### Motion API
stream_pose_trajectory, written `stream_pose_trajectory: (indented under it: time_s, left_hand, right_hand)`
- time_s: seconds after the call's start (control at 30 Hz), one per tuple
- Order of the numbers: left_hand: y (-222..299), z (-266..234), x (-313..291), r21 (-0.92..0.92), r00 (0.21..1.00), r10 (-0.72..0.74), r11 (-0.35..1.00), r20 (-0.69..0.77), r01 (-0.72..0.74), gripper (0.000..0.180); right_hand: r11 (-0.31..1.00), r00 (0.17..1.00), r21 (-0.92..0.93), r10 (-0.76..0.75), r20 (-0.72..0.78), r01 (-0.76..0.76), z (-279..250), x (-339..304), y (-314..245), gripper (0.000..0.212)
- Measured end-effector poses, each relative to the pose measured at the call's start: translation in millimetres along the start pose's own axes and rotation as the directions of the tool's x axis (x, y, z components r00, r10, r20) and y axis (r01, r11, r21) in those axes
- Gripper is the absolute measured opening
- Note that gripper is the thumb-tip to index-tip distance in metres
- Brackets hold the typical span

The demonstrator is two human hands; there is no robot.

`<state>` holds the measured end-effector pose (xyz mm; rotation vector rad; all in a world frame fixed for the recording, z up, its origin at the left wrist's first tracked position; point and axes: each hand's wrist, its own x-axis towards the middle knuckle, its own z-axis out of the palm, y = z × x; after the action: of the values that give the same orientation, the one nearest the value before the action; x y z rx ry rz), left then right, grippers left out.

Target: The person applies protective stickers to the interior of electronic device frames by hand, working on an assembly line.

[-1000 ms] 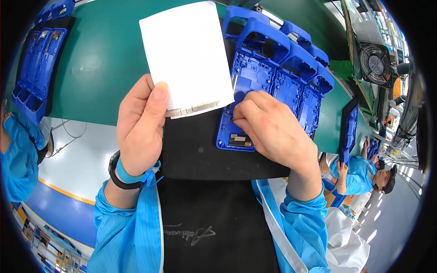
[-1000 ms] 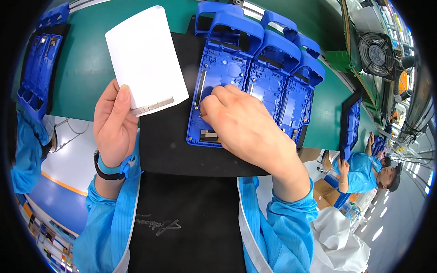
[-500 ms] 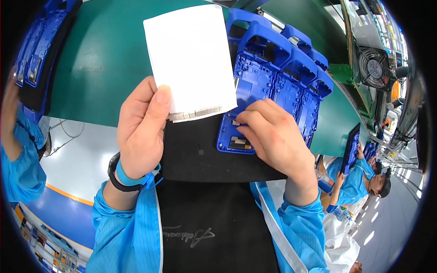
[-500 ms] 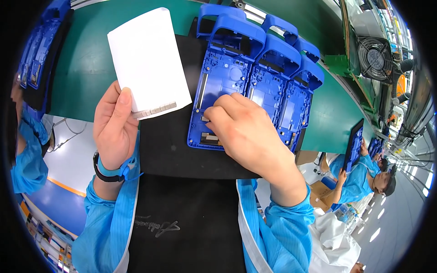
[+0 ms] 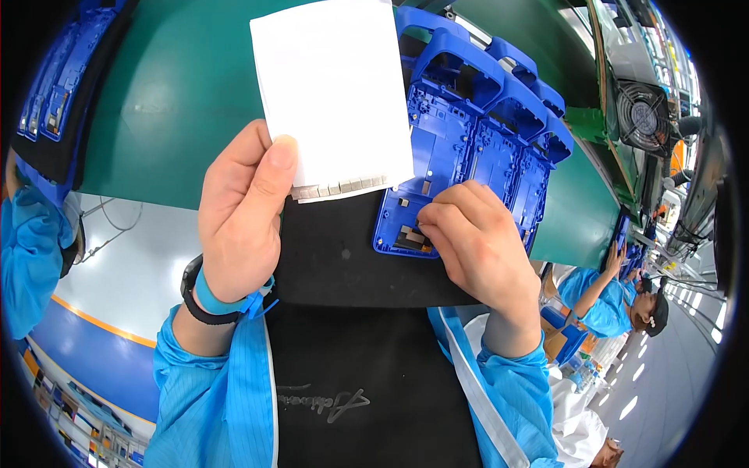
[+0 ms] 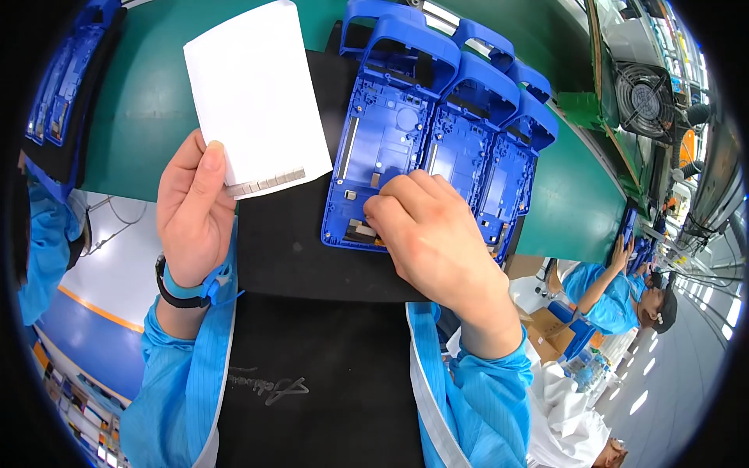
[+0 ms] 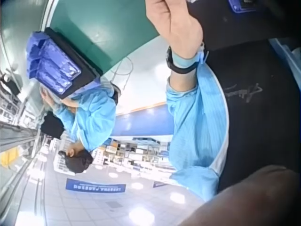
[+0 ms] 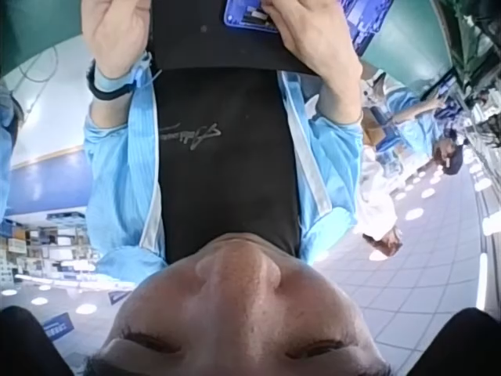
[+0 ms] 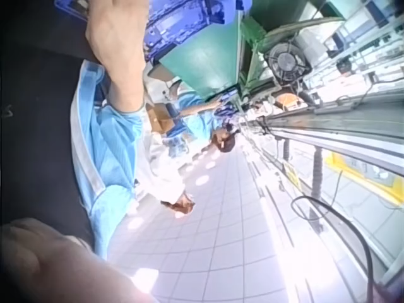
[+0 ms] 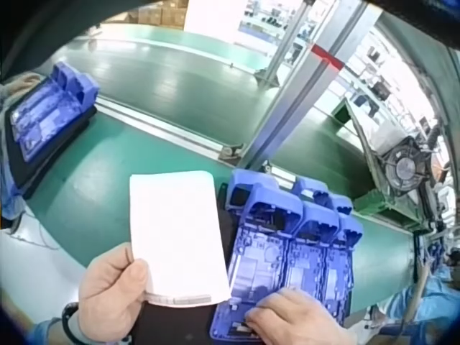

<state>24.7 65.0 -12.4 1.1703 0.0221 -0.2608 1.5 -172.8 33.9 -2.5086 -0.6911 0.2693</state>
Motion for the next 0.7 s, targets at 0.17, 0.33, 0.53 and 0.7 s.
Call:
stream_pose_trajectory:
  time_s: [0.17,0.33,0.53,0.7]
  left_hand:
    - [1,1,0,0.003,1.000,0.007,1.000,-0.013,-0.007,0.032]
    - [1,1,0,-0.002,1.000,0.003,1.000,-0.008,-0.003,0.031]
    - [-4,-12,-1,0.033,0.999,-0.007,0.999,0.045,0.005,0.038]
    - [-2,-5,-2,0.006,1.000,-0.009,1.000,0.018,0.009,0.033]
  right_hand:
    - [0.999,0.999,-0.023,0.027,0.026,-0.026,-1,-1,-4,0.012]
    - [0.997,0.999,-0.080,0.023,0.048,-0.019,0,-2,-6,0.013]
    - [0.984,1.000,-0.178,-0.004,-0.006,0.003,2,-3,-12,0.017]
    - [0.984,0.998,-0.178,-0.041,-0.038,0.033,5,-6,-10,0.021]
